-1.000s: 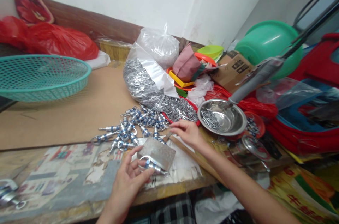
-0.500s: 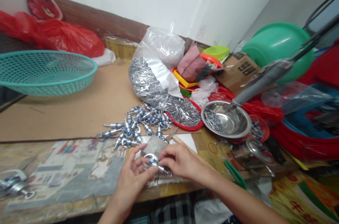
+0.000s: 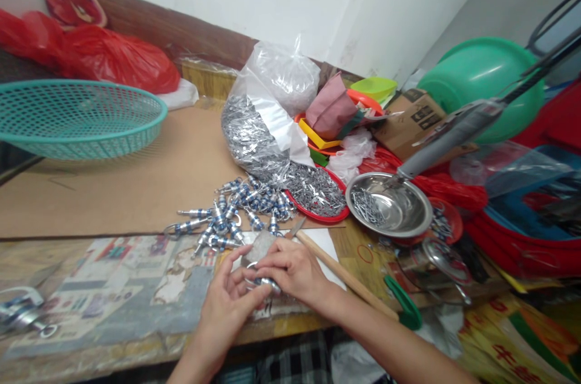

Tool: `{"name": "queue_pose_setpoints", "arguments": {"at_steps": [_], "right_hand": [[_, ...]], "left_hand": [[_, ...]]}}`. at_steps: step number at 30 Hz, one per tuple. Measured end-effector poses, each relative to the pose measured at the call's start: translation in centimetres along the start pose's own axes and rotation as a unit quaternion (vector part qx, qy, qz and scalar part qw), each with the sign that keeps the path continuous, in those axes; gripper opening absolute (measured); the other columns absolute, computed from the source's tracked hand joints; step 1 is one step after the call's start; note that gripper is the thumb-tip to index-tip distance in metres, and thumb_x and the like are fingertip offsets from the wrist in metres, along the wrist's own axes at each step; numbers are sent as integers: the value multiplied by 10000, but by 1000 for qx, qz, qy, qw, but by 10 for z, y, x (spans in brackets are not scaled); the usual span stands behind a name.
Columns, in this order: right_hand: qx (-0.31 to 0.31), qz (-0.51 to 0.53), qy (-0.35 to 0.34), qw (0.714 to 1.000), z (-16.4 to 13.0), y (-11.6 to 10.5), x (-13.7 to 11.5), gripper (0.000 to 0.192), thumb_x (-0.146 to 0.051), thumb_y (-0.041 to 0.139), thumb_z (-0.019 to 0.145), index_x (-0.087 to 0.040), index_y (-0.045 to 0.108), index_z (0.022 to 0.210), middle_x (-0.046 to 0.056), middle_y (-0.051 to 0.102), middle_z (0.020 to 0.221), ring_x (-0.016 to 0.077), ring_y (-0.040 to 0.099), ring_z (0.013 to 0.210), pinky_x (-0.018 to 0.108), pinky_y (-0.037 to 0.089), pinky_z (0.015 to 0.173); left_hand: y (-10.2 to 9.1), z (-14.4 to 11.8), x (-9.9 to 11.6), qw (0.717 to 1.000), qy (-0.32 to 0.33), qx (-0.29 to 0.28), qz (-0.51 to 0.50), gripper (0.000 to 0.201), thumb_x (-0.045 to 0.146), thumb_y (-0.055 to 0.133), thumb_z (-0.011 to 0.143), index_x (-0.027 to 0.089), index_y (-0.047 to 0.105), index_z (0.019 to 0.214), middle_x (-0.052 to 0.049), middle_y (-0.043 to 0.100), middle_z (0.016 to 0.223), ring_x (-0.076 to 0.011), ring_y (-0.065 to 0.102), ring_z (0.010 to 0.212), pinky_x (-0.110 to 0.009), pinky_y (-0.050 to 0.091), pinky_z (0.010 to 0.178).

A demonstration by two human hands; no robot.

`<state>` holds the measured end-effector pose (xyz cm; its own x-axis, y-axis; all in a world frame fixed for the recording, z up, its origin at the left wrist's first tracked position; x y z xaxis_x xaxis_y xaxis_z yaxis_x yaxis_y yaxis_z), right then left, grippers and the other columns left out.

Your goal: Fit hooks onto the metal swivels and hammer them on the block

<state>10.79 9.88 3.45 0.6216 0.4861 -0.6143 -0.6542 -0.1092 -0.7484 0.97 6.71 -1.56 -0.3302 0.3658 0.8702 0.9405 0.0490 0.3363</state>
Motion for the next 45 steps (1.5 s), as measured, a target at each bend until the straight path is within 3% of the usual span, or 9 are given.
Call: {"name": "queue_pose_setpoints", "arguments": {"at_steps": [4, 9, 15, 20, 26, 31, 36, 41, 45], "right_hand": [[40, -19, -21, 999, 1, -4, -7, 199, -322, 547, 823, -232, 716, 879, 27, 624, 721, 122, 569, 640, 211, 430, 575], [171, 1, 86, 981, -25, -56, 29, 180, -242, 489, 855, -189, 653, 908, 44, 637, 829, 153, 588, 789, 253, 455, 713], [-10, -168, 212, 963, -77, -58, 88, 254, -274, 542, 801, -178, 584, 1033, 68, 599, 874, 220, 596, 820, 337, 472, 721], [73, -126, 139, 979, -78, -75, 44, 245, -234, 480, 846, -181, 532, 1079, 79, 599, 961, 196, 593, 890, 299, 480, 760], [34, -139, -12, 990, -78, -74, -23, 480, -115, 430, 867, -265, 369, 1319, 62, 614, 1011, 163, 604, 863, 254, 484, 728], [-3, -179, 5, 984, -85, -57, -15, 493, -73, 378, 852, -239, 396, 1317, 60, 627, 875, 159, 611, 697, 249, 492, 601], [53, -150, 5, 987, -97, -58, -13, 479, -86, 386, 858, -241, 408, 1311, 68, 631, 922, 165, 616, 781, 259, 498, 678], [85, -76, 115, 987, -95, -59, 33, 394, -191, 463, 847, -222, 506, 1237, 66, 633, 956, 169, 617, 841, 277, 501, 749], [81, -86, 167, 979, -73, -58, 81, 368, -243, 557, 789, -192, 585, 1152, 68, 666, 953, 194, 628, 844, 303, 507, 735]], "left_hand": [[1, -1, 2, 1000, -2, -5, 2, 697, 260, 737, 566, 208, 399, 1173, 17, 616, 725, -128, 584, 584, -226, 477, 525], [-1, -1, 2, 1000, -5, 0, 16, 681, 248, 746, 561, 213, 418, 1157, 52, 570, 677, -117, 581, 575, -209, 470, 514], [-2, 0, 2, 1000, 9, 13, 5, 669, 254, 753, 547, 210, 442, 1138, 56, 572, 667, -107, 562, 557, -199, 470, 491], [-2, 2, 0, 1000, 11, 2, 23, 669, 272, 747, 563, 220, 429, 1150, 53, 566, 682, -118, 576, 574, -202, 467, 488], [-5, 1, 1, 999, 6, 4, 39, 675, 272, 756, 552, 231, 434, 1145, 54, 567, 692, -135, 602, 592, -228, 486, 515], [-2, -1, 6, 999, 9, 9, 31, 643, 257, 744, 561, 218, 447, 1129, 49, 597, 672, -141, 614, 593, -230, 491, 533], [-1, -2, 7, 999, 7, 11, 30, 668, 253, 750, 550, 207, 449, 1145, 49, 596, 677, -143, 625, 598, -247, 503, 568], [-3, -2, 7, 999, 6, 9, 50, 643, 281, 751, 549, 202, 504, 1138, 22, 646, 699, -171, 655, 664, -270, 511, 638], [-5, 2, 8, 984, 21, -17, 178, 276, 353, 703, 593, 173, 693, 801, -51, 705, 757, -219, 653, 752, -313, 501, 736]]}}
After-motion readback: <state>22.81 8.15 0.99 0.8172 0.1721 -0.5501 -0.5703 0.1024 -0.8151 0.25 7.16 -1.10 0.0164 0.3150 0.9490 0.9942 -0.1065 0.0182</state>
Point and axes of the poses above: each hand's wrist, its own z-axis towards the middle knuckle, its own y-axis out of the palm, x = y × z, the point moved 8 cm from there along z, towards the middle knuckle
